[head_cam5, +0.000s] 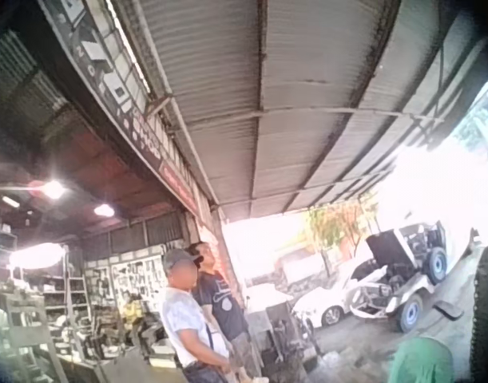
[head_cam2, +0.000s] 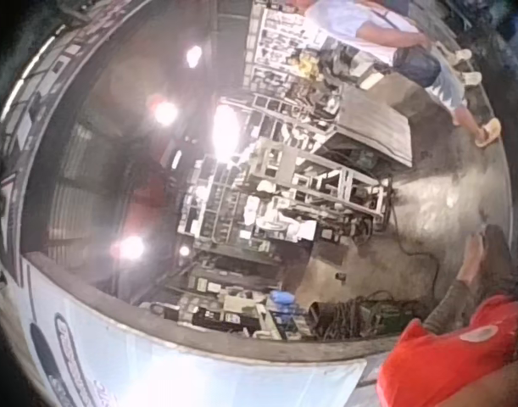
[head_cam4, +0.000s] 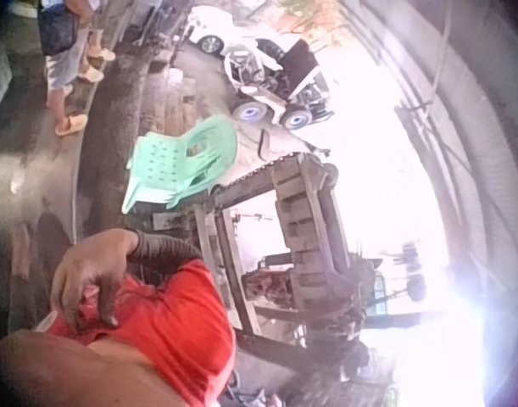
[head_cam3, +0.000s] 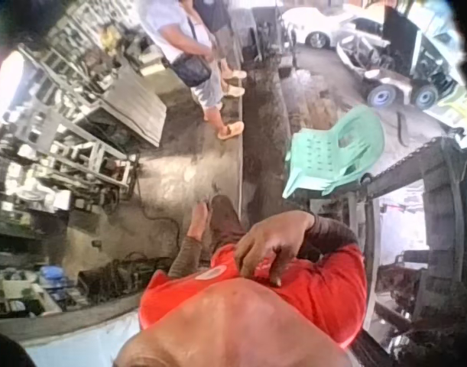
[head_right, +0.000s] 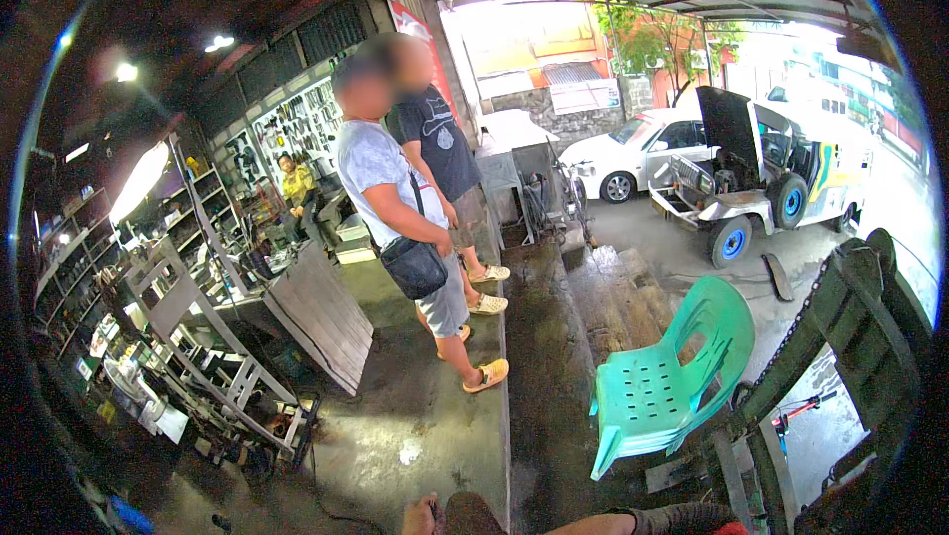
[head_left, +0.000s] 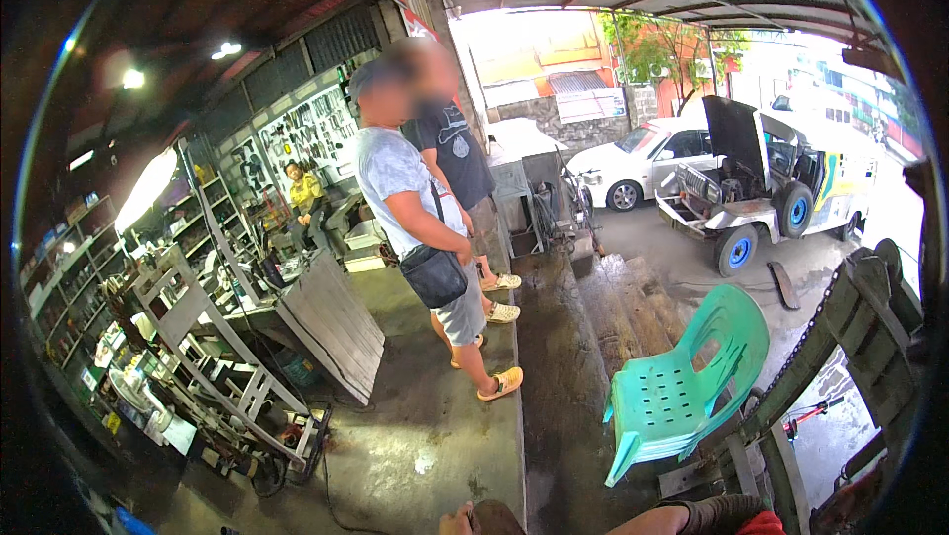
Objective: The person uses a grinding wheel to smooth a small metal part, then moves to a workbench to manipulate a circular metal component with pliers. They repeatedly adjust and inspect the part while handling it with both hands.
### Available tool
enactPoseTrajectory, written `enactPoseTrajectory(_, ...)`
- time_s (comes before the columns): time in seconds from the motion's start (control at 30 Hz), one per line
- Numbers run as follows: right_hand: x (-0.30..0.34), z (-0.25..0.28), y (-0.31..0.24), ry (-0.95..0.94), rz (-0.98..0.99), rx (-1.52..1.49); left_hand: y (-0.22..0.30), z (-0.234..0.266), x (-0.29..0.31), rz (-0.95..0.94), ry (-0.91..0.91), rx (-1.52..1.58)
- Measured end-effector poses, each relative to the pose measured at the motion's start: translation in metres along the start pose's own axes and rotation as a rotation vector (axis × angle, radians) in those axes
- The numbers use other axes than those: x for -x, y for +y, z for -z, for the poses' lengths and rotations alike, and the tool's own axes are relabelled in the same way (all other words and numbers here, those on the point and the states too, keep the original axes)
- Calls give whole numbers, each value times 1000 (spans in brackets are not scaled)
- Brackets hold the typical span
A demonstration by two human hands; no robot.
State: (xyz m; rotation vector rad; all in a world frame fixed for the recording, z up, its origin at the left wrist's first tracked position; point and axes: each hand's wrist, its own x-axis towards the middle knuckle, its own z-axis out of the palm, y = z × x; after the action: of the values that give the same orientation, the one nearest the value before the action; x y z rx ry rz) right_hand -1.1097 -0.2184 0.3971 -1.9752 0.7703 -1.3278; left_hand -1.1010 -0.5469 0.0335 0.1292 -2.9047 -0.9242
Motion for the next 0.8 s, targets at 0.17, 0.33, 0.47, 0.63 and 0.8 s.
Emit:
enactPoseTrajectory(0.17, -32, 62, 51, -10, -21, -18, 2, 26, -68, 438, 113, 1011)
enactPoseTrajectory(0.33, -112, 157, 88, 241, -15, 494, -48, 111, -155, 280, 64, 570)
enactPoseTrajectory(0.47, -196, 231, 77, 713, 25, 942, -72, 220, -209, 127, 17, 242)
enactPoseTrajectory(0.63, -268, 269, 70, 1279, 90, 543, -21, 341, -234, 198, -40, 677)
enactPoseTrajectory(0.8, -302, 314, 132, 1048, 673, 76, 21, 382, -264, 604, -82, 968)
